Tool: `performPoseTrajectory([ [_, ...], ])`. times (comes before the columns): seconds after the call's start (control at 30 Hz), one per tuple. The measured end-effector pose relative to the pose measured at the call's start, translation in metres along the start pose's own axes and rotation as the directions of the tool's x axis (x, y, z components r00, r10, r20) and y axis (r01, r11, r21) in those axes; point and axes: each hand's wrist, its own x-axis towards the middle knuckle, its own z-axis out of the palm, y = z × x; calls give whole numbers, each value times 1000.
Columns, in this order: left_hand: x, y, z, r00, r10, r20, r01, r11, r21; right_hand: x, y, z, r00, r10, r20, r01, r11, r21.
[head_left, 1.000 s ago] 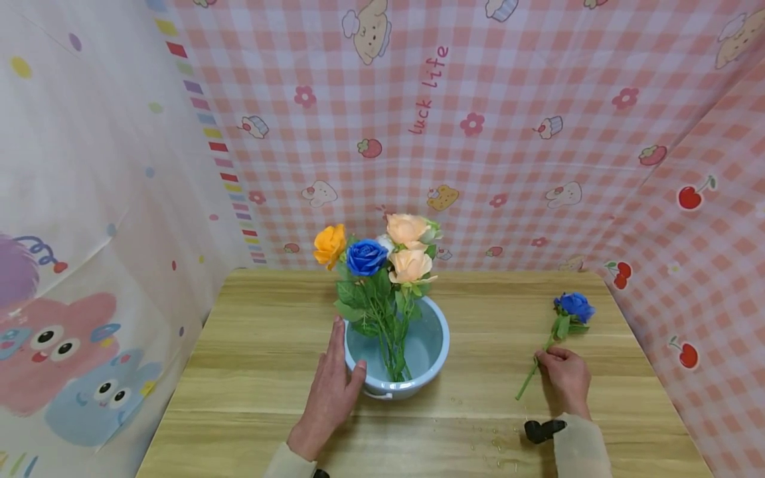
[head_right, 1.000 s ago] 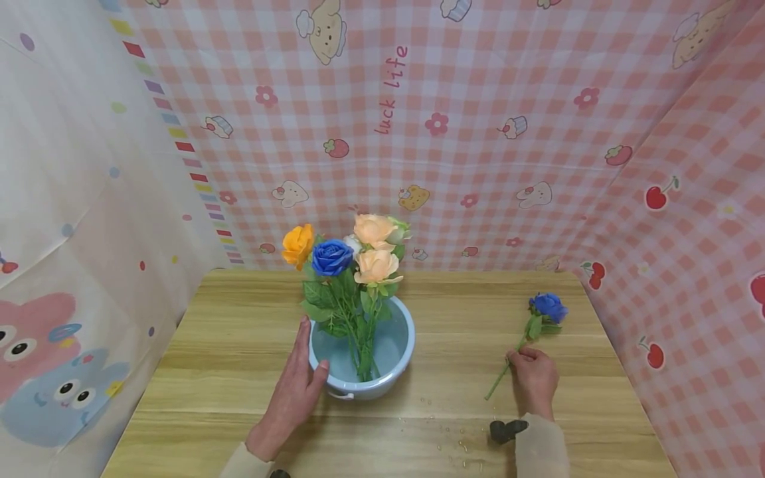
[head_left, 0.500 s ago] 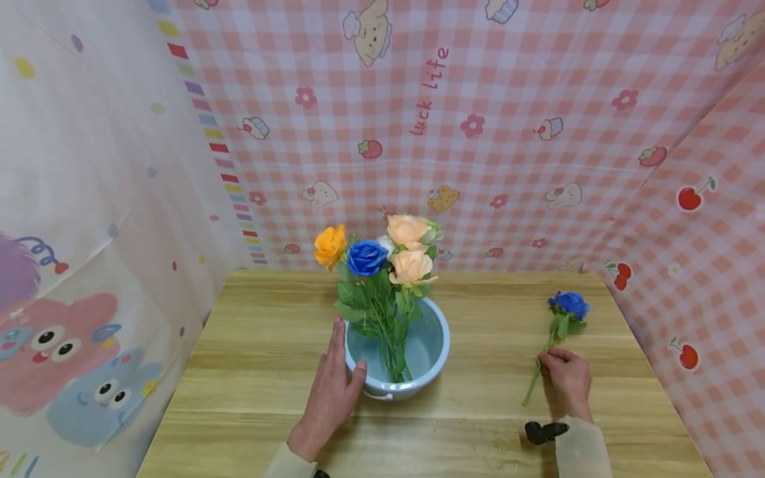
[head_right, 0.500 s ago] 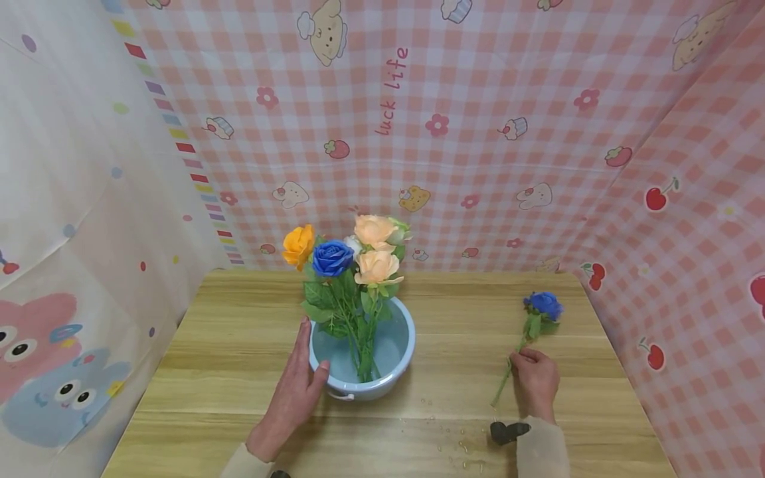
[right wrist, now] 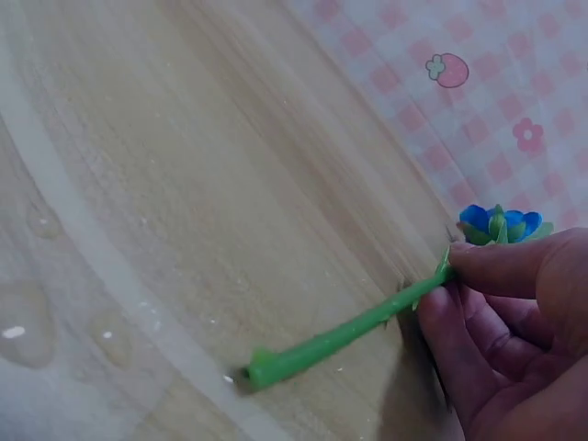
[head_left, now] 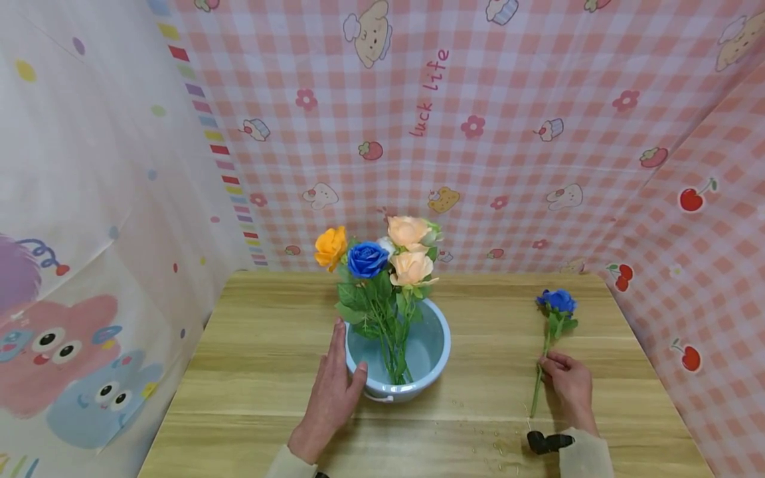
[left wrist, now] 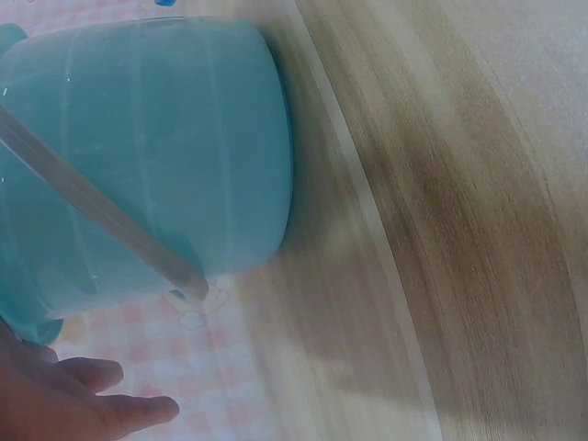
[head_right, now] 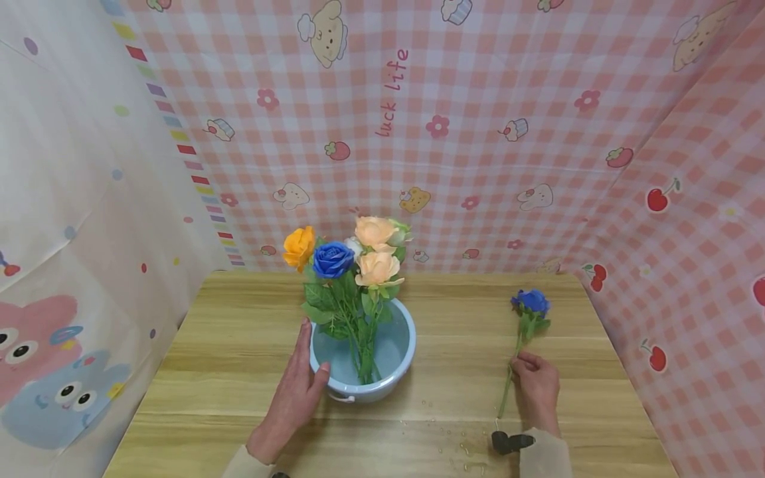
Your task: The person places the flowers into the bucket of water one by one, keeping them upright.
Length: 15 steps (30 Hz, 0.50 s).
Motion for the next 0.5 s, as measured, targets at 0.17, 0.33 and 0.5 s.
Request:
performPoseTrajectory([
  [0.17,0,0,0,1000,-5,4,5,1000,1,-5,2,1,1000,18,8,-18,1000,23],
  [0.33,0,0,0,1000,4,-1,-4,1000,10,-13,1,3,1000,12,2,-13,999,34],
  [0.5,0,1,0,1000,4,0,-4,1000,4,-20,-3,2,1000,2,3,-2,998,55],
])
